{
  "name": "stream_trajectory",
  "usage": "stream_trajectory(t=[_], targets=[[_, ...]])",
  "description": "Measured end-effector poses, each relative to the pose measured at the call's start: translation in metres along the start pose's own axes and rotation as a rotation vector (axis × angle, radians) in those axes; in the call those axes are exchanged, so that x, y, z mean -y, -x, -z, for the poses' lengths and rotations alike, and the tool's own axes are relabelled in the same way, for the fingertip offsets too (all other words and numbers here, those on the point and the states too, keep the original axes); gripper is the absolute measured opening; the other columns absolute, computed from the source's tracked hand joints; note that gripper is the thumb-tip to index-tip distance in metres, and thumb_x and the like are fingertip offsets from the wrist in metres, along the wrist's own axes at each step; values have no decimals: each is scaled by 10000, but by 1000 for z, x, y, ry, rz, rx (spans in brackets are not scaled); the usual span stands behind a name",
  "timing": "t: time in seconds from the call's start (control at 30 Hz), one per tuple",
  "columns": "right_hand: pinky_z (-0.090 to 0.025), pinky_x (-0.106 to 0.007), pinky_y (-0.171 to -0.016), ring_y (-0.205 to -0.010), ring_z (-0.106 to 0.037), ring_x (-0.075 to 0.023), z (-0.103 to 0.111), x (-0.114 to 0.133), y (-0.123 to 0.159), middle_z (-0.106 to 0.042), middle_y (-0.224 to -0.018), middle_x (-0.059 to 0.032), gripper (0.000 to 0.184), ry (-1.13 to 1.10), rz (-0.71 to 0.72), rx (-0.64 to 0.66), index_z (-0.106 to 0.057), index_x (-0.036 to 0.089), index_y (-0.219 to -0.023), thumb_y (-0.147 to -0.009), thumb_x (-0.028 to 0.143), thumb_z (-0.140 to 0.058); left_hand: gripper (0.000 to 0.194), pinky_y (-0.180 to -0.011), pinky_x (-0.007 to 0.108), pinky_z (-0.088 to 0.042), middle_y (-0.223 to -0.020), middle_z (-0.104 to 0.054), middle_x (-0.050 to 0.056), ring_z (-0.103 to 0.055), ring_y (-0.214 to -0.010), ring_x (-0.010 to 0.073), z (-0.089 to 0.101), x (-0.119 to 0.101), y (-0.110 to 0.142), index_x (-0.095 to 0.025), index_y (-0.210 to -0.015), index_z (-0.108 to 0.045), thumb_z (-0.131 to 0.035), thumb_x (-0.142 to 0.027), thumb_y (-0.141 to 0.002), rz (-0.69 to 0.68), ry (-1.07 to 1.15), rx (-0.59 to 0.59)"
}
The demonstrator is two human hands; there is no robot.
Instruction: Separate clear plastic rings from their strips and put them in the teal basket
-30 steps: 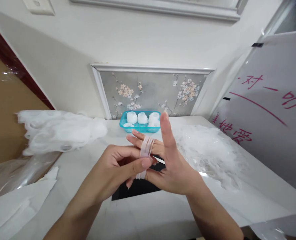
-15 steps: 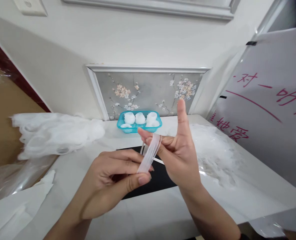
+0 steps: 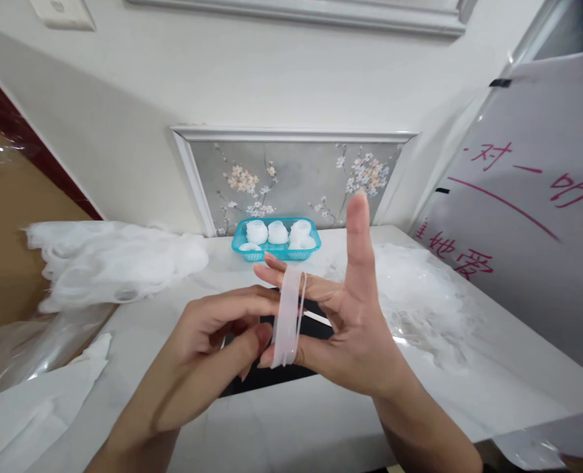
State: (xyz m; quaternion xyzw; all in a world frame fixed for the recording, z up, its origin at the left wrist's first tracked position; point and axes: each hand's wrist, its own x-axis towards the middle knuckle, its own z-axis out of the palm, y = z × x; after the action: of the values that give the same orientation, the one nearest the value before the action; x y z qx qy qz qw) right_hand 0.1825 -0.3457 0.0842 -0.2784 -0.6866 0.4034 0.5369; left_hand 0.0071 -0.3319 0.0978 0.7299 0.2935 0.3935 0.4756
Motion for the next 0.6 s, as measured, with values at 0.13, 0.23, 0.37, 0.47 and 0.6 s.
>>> stream_trajectory(t=[0.13, 0.23, 0.37, 0.47, 0.6], targets=[[-362, -549, -1101, -1356, -350, -310, -3, -4, 3, -427, -1436, -50, 822, 48, 70, -11, -248, 339, -1458, -782, 295, -714, 230, -411, 170, -369, -566, -552, -2, -437, -464, 75, -2, 2, 2, -207, -929, -740, -620, -371, -823, 130, 179, -13], [-386, -525, -1095, -1349, -369, -288, -5, -7, 4, -429, -1436, -49, 927, 67, 101, 0, -97, 357, -1486, -793, 265, -707, 234, -384, 166, -344, -523, -525, -3, -402, -430, 65, -5, 2, 0, -178, -813, -743, -632, -384, -806, 176, 235, -49], [-458, -543, -1025, -1320, -418, -282, -5, -9, 2, -413, -1451, -26, 1058, 106, 158, 16, 144, 432, -1443, -816, 237, -686, 218, -378, 162, -334, -532, -556, 5, -413, -436, 68, -8, 1, -1, -174, -724, -730, -677, -383, -756, 203, 197, -87], [-488, -516, -1001, -1319, -421, -274, -5, -10, 1, -331, -1502, 10, 1068, 145, 193, 33, 170, 493, -1411, -824, 204, -674, 188, -377, 158, -329, -539, -575, 5, -435, -451, 77, -8, 1, 0, -184, -729, -732, -708, -370, -721, 219, 134, -106], [-495, -482, -1002, -1320, -422, -267, -3, -13, -1, -138, -1568, 27, 1105, 177, 263, 50, 175, 517, -1396, -805, 134, -676, 187, -377, 159, -333, -563, -609, 13, -442, -454, 77, -6, 3, 0, -179, -704, -726, -715, -365, -709, 222, 94, -122]])
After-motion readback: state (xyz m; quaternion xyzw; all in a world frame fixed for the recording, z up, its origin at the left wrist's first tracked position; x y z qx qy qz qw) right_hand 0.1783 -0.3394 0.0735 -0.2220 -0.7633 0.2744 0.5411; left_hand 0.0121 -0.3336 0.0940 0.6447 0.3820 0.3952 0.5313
